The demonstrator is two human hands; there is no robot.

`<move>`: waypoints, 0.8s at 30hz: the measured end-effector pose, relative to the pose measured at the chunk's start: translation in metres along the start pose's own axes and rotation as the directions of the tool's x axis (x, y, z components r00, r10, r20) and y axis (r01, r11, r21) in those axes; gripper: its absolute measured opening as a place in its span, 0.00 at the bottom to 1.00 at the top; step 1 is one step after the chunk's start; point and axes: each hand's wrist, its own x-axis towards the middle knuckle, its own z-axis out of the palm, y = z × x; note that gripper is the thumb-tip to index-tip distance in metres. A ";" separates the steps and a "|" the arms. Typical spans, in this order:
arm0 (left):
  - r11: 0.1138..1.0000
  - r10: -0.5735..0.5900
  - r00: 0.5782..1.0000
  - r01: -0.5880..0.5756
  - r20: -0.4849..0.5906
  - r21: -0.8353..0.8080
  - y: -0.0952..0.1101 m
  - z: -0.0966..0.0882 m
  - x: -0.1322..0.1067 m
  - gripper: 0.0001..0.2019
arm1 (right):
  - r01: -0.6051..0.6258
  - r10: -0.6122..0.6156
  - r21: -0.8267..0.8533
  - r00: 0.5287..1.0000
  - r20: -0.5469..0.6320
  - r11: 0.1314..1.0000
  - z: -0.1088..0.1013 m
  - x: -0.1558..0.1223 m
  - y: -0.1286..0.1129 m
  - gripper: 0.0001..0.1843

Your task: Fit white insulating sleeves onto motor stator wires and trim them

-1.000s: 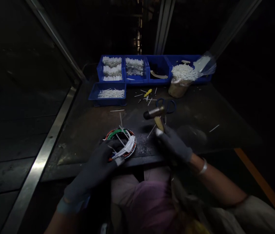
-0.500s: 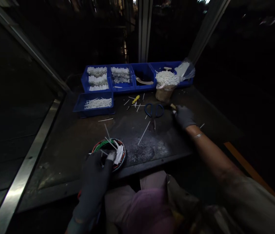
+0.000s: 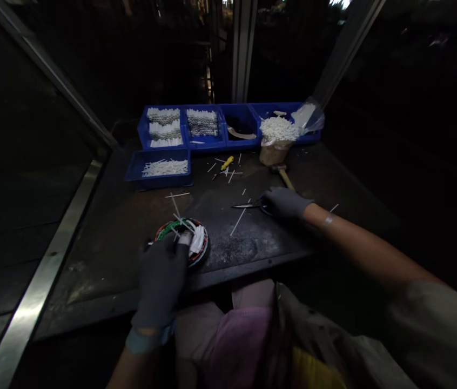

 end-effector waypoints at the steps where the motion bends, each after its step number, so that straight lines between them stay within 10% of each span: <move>1: 1.000 -0.017 1.000 0.017 0.006 0.014 0.006 -0.003 0.001 0.23 | -0.017 0.017 -0.002 1.000 0.004 1.000 0.002 -0.013 0.000 0.13; 6: 0.993 -0.001 0.999 -0.003 -0.033 -0.122 0.022 -0.008 0.012 0.16 | -0.045 0.050 0.072 0.996 -0.071 0.996 -0.013 -0.056 -0.023 0.14; 12: 0.868 -0.011 1.000 0.006 -0.007 -0.496 -0.005 -0.020 0.003 0.14 | 0.142 -0.136 0.101 0.989 -0.060 0.985 -0.058 -0.064 -0.097 0.19; 20: 0.885 0.288 0.924 -0.357 -0.253 -0.299 -0.016 -0.023 -0.004 0.08 | 0.206 -0.204 -0.029 0.976 0.070 0.978 -0.071 -0.037 -0.128 0.18; 24: 0.860 0.051 0.993 -0.099 -0.109 -0.500 -0.023 -0.026 -0.005 0.11 | 0.239 -0.240 0.026 0.955 0.174 0.971 -0.075 -0.048 -0.119 0.23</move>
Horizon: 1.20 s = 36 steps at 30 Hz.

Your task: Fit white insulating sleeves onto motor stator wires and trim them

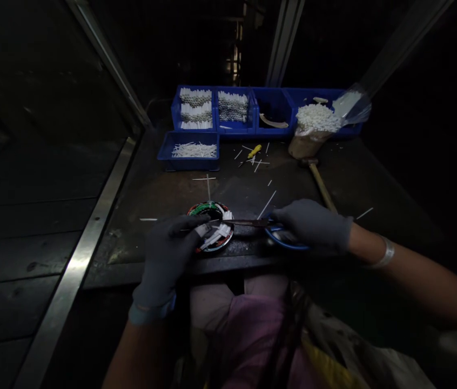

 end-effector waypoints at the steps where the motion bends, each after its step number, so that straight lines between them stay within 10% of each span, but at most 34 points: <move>1: 0.996 -0.060 0.998 0.060 0.009 -0.064 0.001 -0.001 0.000 0.12 | -0.002 0.002 0.006 1.000 -0.019 1.000 0.000 -0.003 -0.001 0.23; 20: 0.939 -0.187 0.960 0.237 0.207 -0.250 0.028 -0.025 0.008 0.10 | 0.015 -0.017 -0.043 0.999 -0.044 0.999 -0.007 0.005 -0.041 0.15; 24: 0.945 -0.195 0.937 0.258 0.290 -0.199 0.025 -0.032 0.016 0.09 | 0.128 -0.138 0.187 0.990 0.039 0.974 0.007 0.010 -0.022 0.22; 26: 0.960 -0.179 0.959 0.219 0.219 -0.174 0.020 -0.039 0.037 0.09 | 0.193 -0.210 0.370 0.978 0.004 0.909 0.019 0.010 -0.015 0.24; 28: 0.986 -0.097 0.994 0.090 -0.049 -0.142 0.010 -0.042 0.074 0.09 | 0.221 -0.228 0.489 0.973 -0.045 0.844 0.030 0.010 -0.014 0.24; 30: 0.998 0.013 0.941 -0.036 -0.339 -0.060 -0.003 -0.040 0.122 0.12 | 0.198 -0.197 0.535 0.979 -0.060 0.821 0.039 0.010 -0.017 0.23; 36: 0.987 -0.002 1.000 0.000 0.010 0.162 -0.044 -0.032 0.197 0.37 | 0.171 -0.134 0.549 0.985 -0.109 0.818 0.047 0.000 -0.008 0.24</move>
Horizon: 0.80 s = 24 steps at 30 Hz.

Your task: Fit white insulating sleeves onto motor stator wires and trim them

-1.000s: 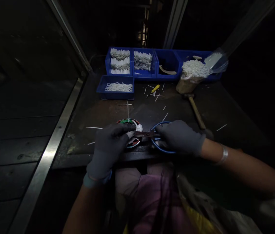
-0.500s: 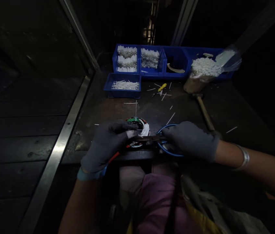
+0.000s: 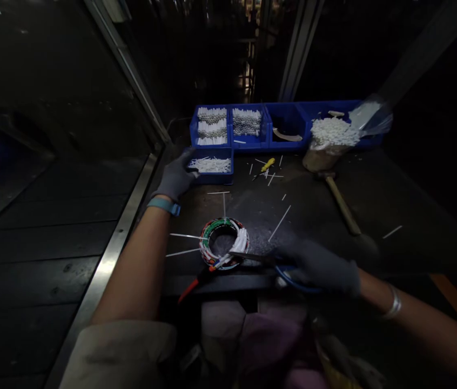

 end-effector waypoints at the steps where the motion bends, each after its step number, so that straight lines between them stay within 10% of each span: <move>1: 1.000 0.019 1.000 -0.019 0.012 -0.025 -0.003 -0.002 -0.006 0.38 | -0.026 0.024 -0.037 0.998 -0.060 0.999 -0.004 -0.001 0.005 0.24; 3: 0.996 0.063 0.982 -0.049 0.177 -0.081 -0.003 -0.009 -0.028 0.34 | -0.127 0.093 -0.160 0.974 -0.207 0.979 -0.013 0.001 0.013 0.24; 7: 0.981 0.115 0.809 -0.003 0.576 -0.192 0.024 -0.008 -0.076 0.28 | -0.227 0.117 -0.403 0.953 -0.280 0.887 -0.030 0.032 0.015 0.23; 12: 0.981 0.038 0.942 0.027 0.332 -0.190 0.046 0.015 -0.104 0.17 | -0.138 0.084 -0.519 0.989 -0.126 0.843 -0.039 0.071 0.002 0.20; 17: 0.975 -0.197 0.977 0.204 -0.078 0.088 -0.013 -0.025 -0.124 0.18 | -0.151 0.095 -0.538 0.987 -0.130 0.829 -0.045 0.063 0.005 0.22; 20: 0.954 -0.299 0.950 0.295 0.091 0.055 -0.030 -0.052 -0.149 0.21 | -0.111 0.036 -0.556 0.989 -0.144 0.824 -0.047 0.060 -0.010 0.23; 24: 0.948 -0.181 0.921 0.257 0.344 -0.189 0.008 -0.051 -0.184 0.35 | 0.003 -0.045 -0.605 0.997 -0.055 0.796 -0.048 0.075 -0.052 0.20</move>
